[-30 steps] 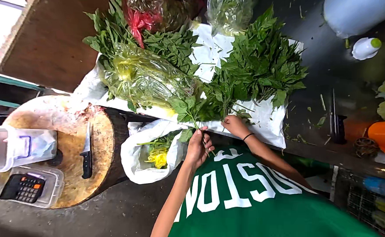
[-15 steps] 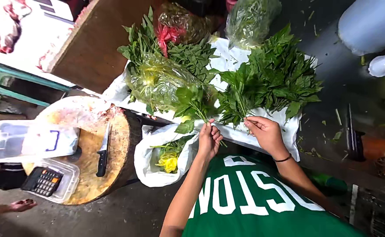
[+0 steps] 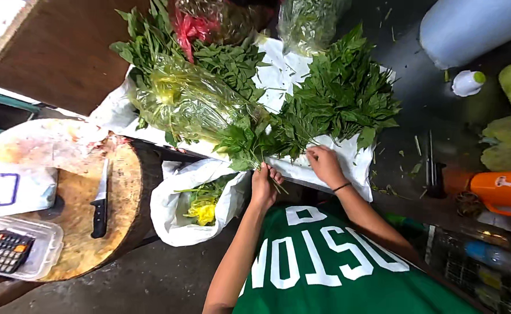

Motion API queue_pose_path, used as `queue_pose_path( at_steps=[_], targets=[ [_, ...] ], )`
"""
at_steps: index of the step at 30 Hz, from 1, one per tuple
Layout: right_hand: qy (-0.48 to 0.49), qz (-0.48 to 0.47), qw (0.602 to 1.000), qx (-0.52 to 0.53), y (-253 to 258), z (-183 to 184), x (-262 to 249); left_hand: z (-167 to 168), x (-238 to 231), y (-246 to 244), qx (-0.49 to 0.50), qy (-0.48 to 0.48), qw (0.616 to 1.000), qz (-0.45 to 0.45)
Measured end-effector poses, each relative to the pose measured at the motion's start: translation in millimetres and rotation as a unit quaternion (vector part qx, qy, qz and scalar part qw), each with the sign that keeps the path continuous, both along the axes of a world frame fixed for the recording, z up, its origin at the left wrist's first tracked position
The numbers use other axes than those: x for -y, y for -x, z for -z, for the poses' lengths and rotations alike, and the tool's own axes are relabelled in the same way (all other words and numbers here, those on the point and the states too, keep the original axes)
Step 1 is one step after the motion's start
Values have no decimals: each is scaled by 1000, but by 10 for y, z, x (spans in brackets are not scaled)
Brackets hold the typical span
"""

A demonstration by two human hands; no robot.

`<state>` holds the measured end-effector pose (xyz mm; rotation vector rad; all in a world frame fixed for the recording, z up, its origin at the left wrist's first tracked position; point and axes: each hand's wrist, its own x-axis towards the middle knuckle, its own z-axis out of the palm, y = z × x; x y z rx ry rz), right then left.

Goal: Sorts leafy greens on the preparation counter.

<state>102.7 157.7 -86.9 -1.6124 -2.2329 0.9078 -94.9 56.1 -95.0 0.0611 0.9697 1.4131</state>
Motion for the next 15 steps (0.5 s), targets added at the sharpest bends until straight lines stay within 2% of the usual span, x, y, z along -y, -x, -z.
queue_pose_path(
  at_steps=[3, 5, 7, 9, 13, 15],
  targets=[
    [3, 27, 998, 51, -234, 370, -348, -41, 149, 112, -10, 0, 1000, 16],
    [-5, 7, 997, 81, -353, 626, -516, -72, 211, 161, -22, 15, 1000, 13],
    [20, -28, 994, 102, -414, 627, -580, -131, 239, 203, -12, 12, 1000, 3],
    [39, -55, 993, 94, -405, 547, -577, -168, 253, 258, 30, -29, 999, -14],
    [32, -20, 995, 96, -491, 874, -606, -207, 188, 301, 50, -80, 994, -47],
    [32, -11, 993, 112, -494, 895, -640, -229, 120, 310, 38, -100, 993, -54]
  ],
)
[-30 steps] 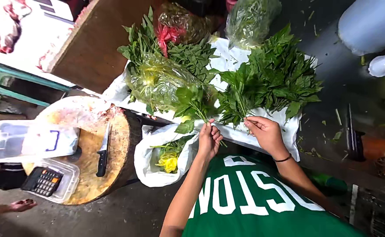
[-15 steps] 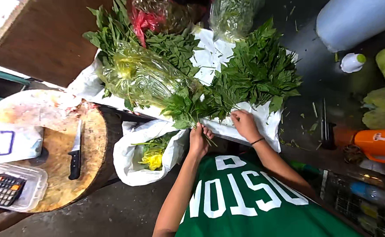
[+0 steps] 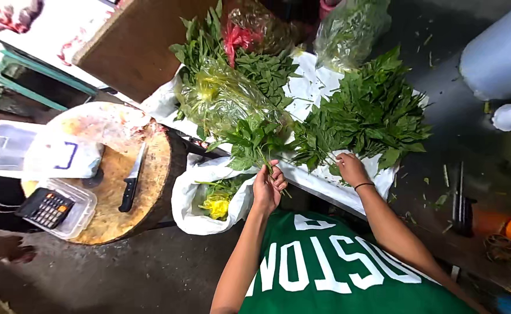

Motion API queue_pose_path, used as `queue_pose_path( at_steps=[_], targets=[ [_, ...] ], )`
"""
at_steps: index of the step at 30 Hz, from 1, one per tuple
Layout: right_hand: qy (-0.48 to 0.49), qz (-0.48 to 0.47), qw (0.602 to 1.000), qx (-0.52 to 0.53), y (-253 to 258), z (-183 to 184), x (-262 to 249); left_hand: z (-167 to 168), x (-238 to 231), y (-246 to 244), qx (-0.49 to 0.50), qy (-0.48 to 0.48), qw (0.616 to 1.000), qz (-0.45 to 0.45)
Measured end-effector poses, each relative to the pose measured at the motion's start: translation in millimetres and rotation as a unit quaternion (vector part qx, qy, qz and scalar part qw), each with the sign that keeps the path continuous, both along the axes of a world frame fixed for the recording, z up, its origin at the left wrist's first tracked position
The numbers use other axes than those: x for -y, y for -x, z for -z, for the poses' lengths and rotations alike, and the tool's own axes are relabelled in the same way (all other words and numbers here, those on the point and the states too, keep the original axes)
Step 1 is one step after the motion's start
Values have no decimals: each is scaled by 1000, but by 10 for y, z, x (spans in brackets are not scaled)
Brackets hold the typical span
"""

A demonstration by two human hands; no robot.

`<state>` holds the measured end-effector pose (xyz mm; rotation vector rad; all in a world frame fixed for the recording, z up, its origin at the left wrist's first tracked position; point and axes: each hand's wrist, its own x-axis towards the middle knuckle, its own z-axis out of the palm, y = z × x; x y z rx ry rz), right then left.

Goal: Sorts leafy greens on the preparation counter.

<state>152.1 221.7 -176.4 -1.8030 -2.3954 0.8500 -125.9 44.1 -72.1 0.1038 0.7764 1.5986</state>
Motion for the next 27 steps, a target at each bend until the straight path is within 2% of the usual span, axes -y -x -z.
queue_pose_path(
  at_steps=[4, 7, 11, 16, 21, 24, 27],
  targets=[
    [49, -25, 998, 24, 139, -265, -1, -29, -120, 70, -81, -49, 995, 22],
    [59, 5, 998, -11, 68, -598, 60, -6, -184, 106, -110, -56, 991, 51],
    [-20, 50, 995, -83, -125, -1018, 180, 28, -291, 130, -61, 5, 998, 28],
    [-90, 104, 976, -168, -166, -1305, 417, 32, -402, -47, 3, 33, 999, 27],
    [-56, 101, 948, -296, 176, -1634, 608, 126, -510, -330, 38, 40, 997, 59],
    [-48, 74, 943, -322, 494, -1847, 704, 201, -537, -476, 70, 27, 993, 96],
    [-36, 29, 950, -310, 764, -1867, 770, 224, -529, -582, 99, -24, 987, 121]
  ],
)
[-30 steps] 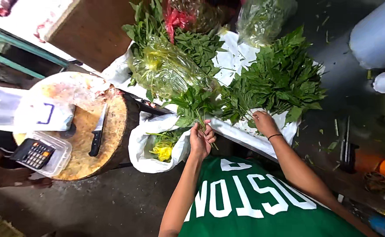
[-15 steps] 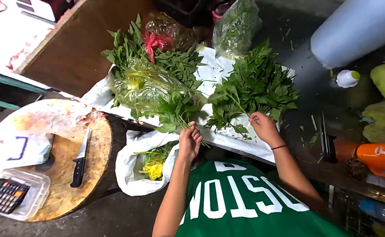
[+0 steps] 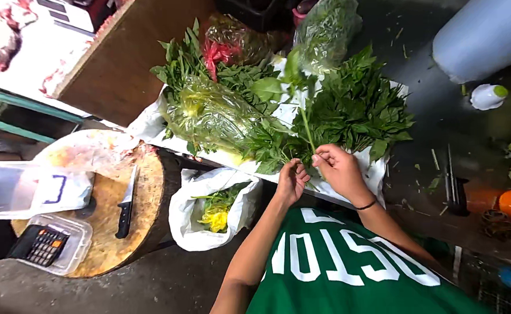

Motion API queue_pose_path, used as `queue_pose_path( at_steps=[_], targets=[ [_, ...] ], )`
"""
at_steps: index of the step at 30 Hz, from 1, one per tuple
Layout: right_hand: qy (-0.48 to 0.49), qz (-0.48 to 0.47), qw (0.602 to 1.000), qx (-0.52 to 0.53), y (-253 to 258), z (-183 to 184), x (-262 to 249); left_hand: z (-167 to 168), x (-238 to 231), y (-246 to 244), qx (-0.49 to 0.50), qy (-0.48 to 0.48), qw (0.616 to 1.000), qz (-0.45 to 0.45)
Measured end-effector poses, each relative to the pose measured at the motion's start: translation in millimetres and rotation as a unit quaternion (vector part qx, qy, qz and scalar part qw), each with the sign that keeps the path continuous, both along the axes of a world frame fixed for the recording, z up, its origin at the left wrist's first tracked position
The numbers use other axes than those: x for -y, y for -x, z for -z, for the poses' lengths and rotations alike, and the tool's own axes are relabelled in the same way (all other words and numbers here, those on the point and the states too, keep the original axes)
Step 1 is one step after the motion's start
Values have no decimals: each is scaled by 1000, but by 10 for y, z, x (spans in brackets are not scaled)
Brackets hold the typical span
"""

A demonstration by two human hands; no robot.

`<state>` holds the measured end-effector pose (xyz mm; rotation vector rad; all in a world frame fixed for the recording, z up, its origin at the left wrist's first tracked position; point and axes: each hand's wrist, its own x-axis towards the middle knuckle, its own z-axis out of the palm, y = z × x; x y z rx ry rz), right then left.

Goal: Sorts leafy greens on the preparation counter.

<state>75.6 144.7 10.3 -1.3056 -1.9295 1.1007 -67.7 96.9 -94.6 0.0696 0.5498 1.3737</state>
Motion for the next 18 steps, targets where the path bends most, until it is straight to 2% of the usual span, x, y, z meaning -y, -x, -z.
queue_pose_path(
  at_steps=[3, 7, 10, 14, 18],
  targets=[
    [61, -79, 993, 60, 147, 212, 58, -33, 13, 2, -21, 2, 1000, 9],
    [81, -140, 979, 123, 120, 540, 233, -24, 11, 71, -145, 83, 986, 6],
    [84, -99, 981, 143, -74, 598, 197, -10, 135, 193, -173, 73, 982, -4],
    [85, -12, 977, 195, -465, 824, -63, -59, 309, 419, -161, 74, 984, -34],
    [84, -6, 967, 239, -527, 1178, -174, -115, 489, 595, -135, 89, 986, -32]
  ],
)
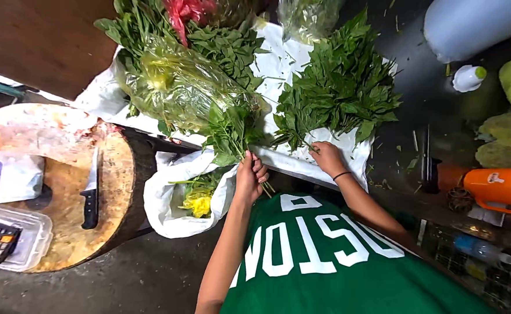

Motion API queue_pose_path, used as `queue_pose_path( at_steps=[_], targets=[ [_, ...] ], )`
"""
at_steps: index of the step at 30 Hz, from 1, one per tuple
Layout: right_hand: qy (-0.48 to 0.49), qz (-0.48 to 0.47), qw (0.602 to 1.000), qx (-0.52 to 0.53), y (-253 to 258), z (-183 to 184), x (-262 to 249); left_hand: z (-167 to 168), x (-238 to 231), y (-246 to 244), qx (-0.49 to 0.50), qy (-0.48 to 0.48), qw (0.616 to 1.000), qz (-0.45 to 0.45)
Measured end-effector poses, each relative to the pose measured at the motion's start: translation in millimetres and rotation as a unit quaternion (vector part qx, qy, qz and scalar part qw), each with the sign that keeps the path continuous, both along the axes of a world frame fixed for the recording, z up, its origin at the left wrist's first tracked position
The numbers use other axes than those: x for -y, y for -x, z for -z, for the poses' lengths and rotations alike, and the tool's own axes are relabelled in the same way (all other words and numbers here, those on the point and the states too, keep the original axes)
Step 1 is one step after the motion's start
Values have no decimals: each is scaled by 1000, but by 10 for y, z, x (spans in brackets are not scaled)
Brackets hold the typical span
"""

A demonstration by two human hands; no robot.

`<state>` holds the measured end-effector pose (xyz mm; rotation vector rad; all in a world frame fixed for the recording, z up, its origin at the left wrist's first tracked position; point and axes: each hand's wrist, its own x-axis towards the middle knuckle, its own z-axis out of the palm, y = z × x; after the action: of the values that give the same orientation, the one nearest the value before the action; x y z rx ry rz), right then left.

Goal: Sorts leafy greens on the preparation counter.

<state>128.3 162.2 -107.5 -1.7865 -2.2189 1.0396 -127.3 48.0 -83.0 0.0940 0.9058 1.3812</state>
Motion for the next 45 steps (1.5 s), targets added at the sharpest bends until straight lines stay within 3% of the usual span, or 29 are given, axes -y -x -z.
queue_pose_path(
  at_steps=[5, 8, 11, 17, 22, 26, 28, 31, 34, 38, 41, 45],
  targets=[
    [27, -24, 998, 55, 9, 64, -98, -52, 242, -85, 15, 59, 997, 49],
    [106, 26, 992, -68, -72, -89, -140, -25, 305, -149, 19, 80, 996, 35],
    [156, 83, 957, -230, -80, -226, -86, -64, 272, -80, 28, 76, 997, 18],
    [74, 38, 951, -297, 361, -797, 24, -102, 92, -165, 18, 54, 998, 15],
    [44, -39, 938, -341, 1026, -1150, 173, -58, -183, -253, 59, -36, 998, 11],
    [39, -68, 967, -241, 1346, -963, 238, -97, -332, -299, 47, -77, 996, 3],
    [5, -105, 973, -204, 1315, -834, 282, -89, -364, -268, 37, -51, 998, -18],
    [37, -153, 967, -201, 1166, -695, 368, 33, -284, -171, -20, 13, 1000, 4],
    [78, -93, 971, -208, 1018, -602, 298, 116, -180, -17, -37, 11, 999, 6],
    [23, 34, 997, -65, 655, -226, -67, 117, 149, 152, 30, -2, 1000, 2],
    [30, 58, 998, -4, 523, 238, -321, 194, 405, 219, 44, 4, 999, 17],
    [20, 97, 995, 33, 677, 327, -310, 190, 499, 422, 37, 11, 998, 58]
  ],
)
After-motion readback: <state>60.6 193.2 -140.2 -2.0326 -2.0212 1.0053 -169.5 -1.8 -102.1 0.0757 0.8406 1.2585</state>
